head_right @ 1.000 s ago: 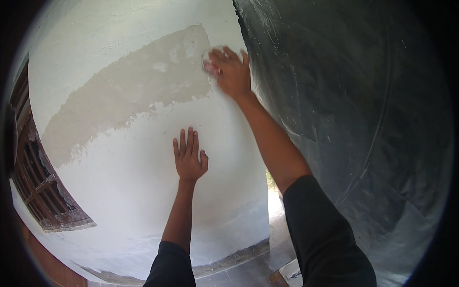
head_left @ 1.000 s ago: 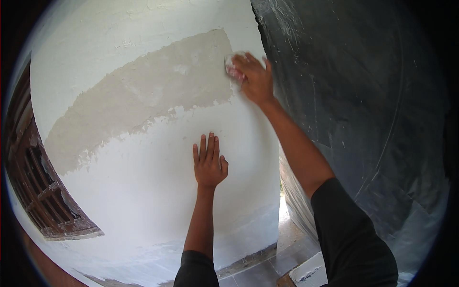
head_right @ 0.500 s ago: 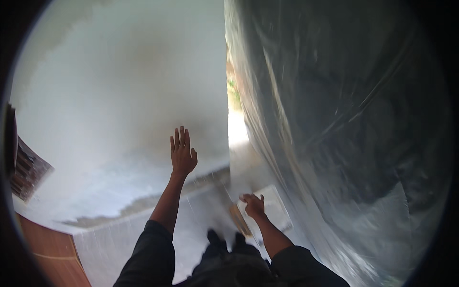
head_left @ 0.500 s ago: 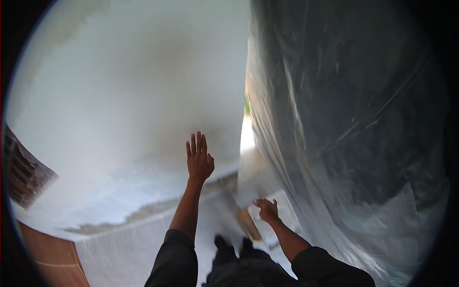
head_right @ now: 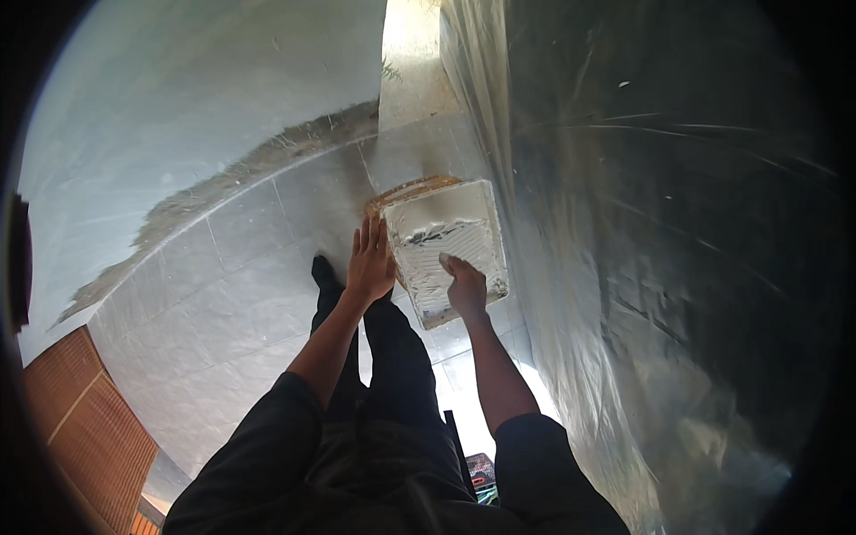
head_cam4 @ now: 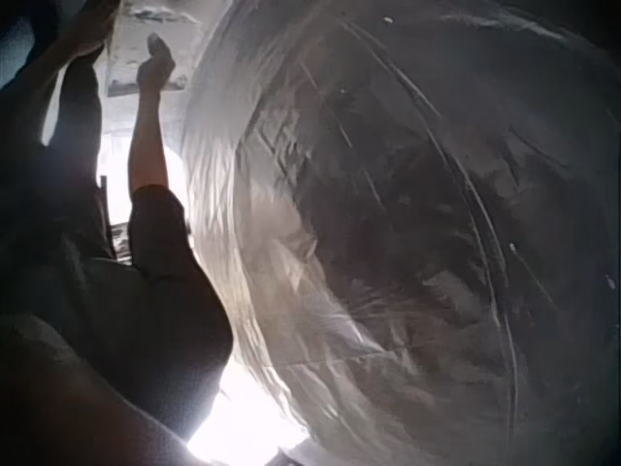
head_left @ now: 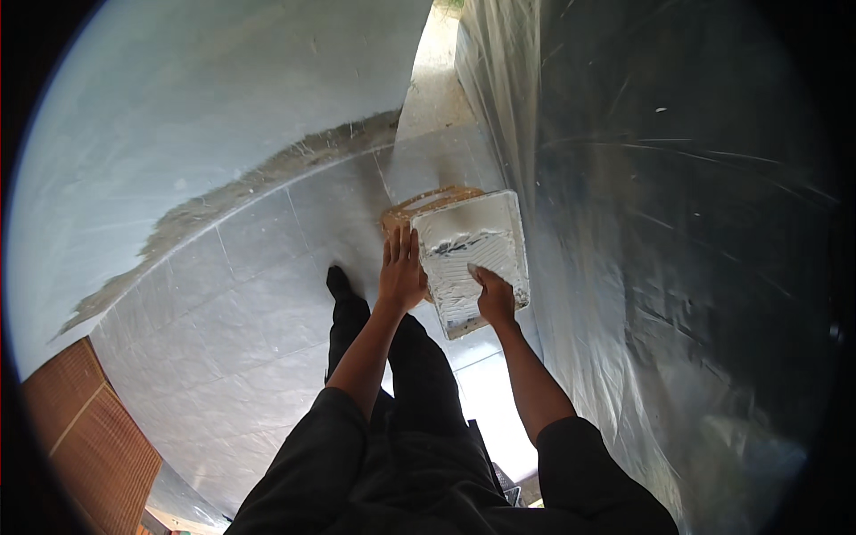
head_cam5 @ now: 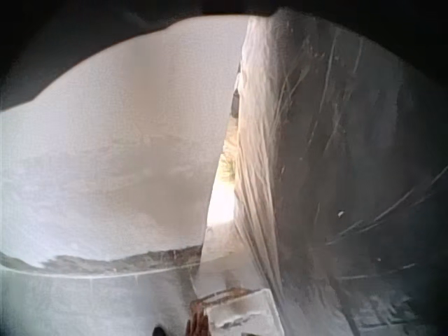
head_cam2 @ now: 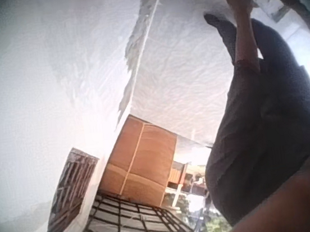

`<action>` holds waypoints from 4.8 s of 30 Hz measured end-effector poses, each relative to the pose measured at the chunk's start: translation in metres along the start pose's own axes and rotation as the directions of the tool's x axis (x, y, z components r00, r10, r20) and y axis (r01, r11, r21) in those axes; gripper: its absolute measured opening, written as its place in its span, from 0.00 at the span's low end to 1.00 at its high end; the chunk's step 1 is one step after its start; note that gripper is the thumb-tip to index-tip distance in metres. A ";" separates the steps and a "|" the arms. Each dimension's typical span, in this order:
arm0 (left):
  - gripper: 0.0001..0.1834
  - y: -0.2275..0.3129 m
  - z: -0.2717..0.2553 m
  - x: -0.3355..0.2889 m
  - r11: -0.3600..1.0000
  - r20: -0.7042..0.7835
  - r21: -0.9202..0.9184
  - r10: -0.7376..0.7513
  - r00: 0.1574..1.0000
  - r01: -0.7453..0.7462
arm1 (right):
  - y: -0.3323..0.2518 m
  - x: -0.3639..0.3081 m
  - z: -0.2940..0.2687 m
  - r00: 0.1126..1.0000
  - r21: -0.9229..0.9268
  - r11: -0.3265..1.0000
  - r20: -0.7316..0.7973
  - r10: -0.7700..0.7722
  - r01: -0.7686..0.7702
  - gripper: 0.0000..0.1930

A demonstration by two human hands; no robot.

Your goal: The person applies putty to a wall using a putty knife, scooping the putty from a plastic tray.

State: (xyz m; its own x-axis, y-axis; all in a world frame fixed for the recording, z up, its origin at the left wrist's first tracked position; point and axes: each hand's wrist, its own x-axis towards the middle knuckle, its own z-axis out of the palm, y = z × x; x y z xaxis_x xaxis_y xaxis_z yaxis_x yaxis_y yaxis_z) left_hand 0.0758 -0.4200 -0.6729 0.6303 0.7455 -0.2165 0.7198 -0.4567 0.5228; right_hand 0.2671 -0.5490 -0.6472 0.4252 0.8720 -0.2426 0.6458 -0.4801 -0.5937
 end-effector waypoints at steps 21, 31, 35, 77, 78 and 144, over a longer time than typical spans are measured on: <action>0.43 -0.017 0.045 0.031 0.999 -0.087 -0.039 0.007 0.996 -0.011 | 0.033 0.051 0.069 0.917 -0.393 0.830 0.125 -0.379 0.397 0.22; 0.44 -0.021 0.046 0.028 1.000 -0.090 -0.029 -0.004 0.996 0.001 | 0.031 0.056 0.057 0.899 -0.331 0.838 0.111 -0.423 0.435 0.20; 0.44 -0.017 0.048 0.030 1.000 -0.098 -0.026 0.010 0.995 -0.013 | 0.047 0.028 0.067 0.901 -0.439 0.791 0.119 -0.418 0.425 0.22; 0.43 -0.021 0.036 0.027 0.996 -0.032 0.085 -0.031 0.999 0.033 | 0.020 -0.022 0.073 0.962 0.070 0.960 0.047 0.269 -0.272 0.25; 0.43 -0.016 0.031 0.030 0.996 -0.048 0.083 -0.020 0.999 0.024 | 0.023 -0.018 0.058 0.904 0.235 0.875 0.167 0.393 -0.423 0.24; 0.32 0.087 -0.727 0.121 0.704 -0.705 0.709 0.706 0.062 0.042 | -0.685 0.241 -0.459 -0.355 -0.733 0.450 -0.656 -0.666 0.509 0.34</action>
State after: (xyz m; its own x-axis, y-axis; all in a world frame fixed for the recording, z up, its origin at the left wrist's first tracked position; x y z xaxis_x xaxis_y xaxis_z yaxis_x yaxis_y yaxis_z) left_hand 0.0035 -0.0171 -0.0544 0.3422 0.0655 0.9373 0.7396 -0.6340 -0.2257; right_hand 0.2183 -0.0538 0.0531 -0.1654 -0.0529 0.9848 0.9724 0.1578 0.1718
